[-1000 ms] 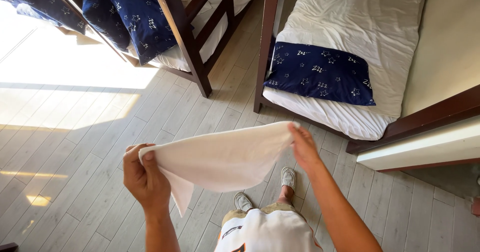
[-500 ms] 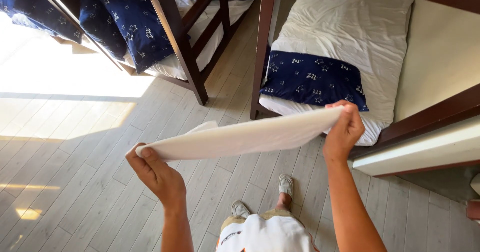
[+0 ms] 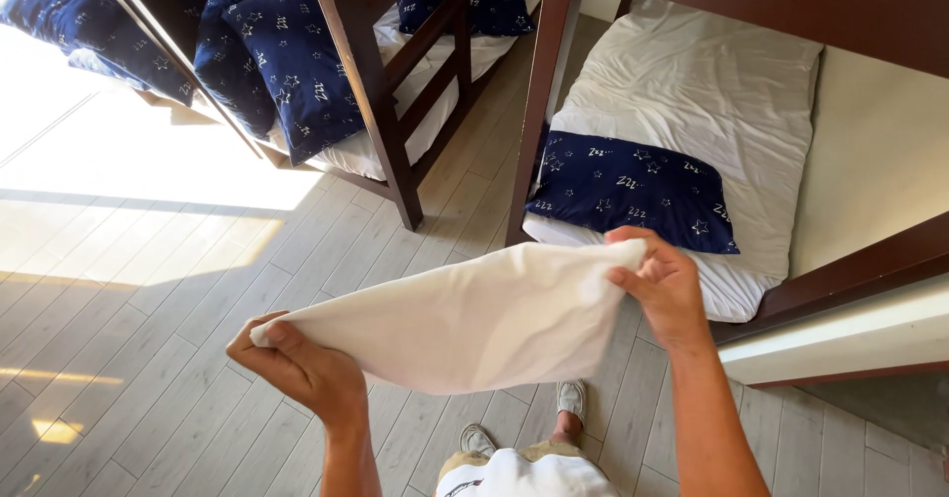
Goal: The person removes a white pillowcase from a pillow, places the pillow on a bed, and folds the pillowcase. The person then opens a wooden wardrobe and places the folded pillowcase inside.
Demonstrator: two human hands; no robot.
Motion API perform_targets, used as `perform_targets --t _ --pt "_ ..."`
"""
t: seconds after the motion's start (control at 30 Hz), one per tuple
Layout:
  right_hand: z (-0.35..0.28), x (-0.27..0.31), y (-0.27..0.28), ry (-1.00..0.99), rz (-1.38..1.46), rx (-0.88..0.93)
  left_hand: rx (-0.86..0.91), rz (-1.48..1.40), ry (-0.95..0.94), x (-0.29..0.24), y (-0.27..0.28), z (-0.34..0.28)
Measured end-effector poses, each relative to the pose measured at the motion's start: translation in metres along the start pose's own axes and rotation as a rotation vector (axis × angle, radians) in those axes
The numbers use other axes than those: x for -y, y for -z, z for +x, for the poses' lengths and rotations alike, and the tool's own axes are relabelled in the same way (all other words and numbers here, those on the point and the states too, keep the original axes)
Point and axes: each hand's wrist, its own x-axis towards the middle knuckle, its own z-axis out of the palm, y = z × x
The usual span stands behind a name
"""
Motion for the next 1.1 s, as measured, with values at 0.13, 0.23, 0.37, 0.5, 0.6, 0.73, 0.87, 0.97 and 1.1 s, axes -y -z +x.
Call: perform_targets --t 0.13,0.23,0.37,0.5,0.6,0.73,0.87,0.97,1.1 --pt "0.007 -0.003 -0.010 0.117 -0.180 -0.006 -0.068 0.036 0.013 0.010 0.008 0.010" --pt "0.008 0.009 -0.018 0.075 -0.239 -0.075 -0.111 0.053 0.034 0.015 0.018 0.015" --pt "0.012 0.018 -0.026 0.007 -0.213 -0.152 -0.151 0.060 0.028 0.015 0.021 0.015" --pt "0.011 0.030 -0.042 0.097 -0.333 -0.108 -0.148 0.076 -0.032 0.009 0.020 0.011" --pt "0.007 0.027 -0.049 0.267 -0.474 -0.221 -0.143 0.072 -0.064 0.001 0.018 0.009" --pt "0.009 0.023 -0.053 0.476 -0.275 -0.440 -0.223 0.005 -0.115 -0.017 0.018 0.008" --pt "0.013 0.028 -0.057 0.601 -0.025 -0.435 -0.260 -0.179 -0.123 -0.023 0.019 0.012" --pt "0.001 0.044 -0.039 0.864 0.179 -0.220 0.380 -0.290 -0.174 -0.034 0.111 0.024" --pt "0.005 0.049 -0.038 0.857 0.254 0.006 0.416 -0.898 -0.638 0.059 0.055 0.033"
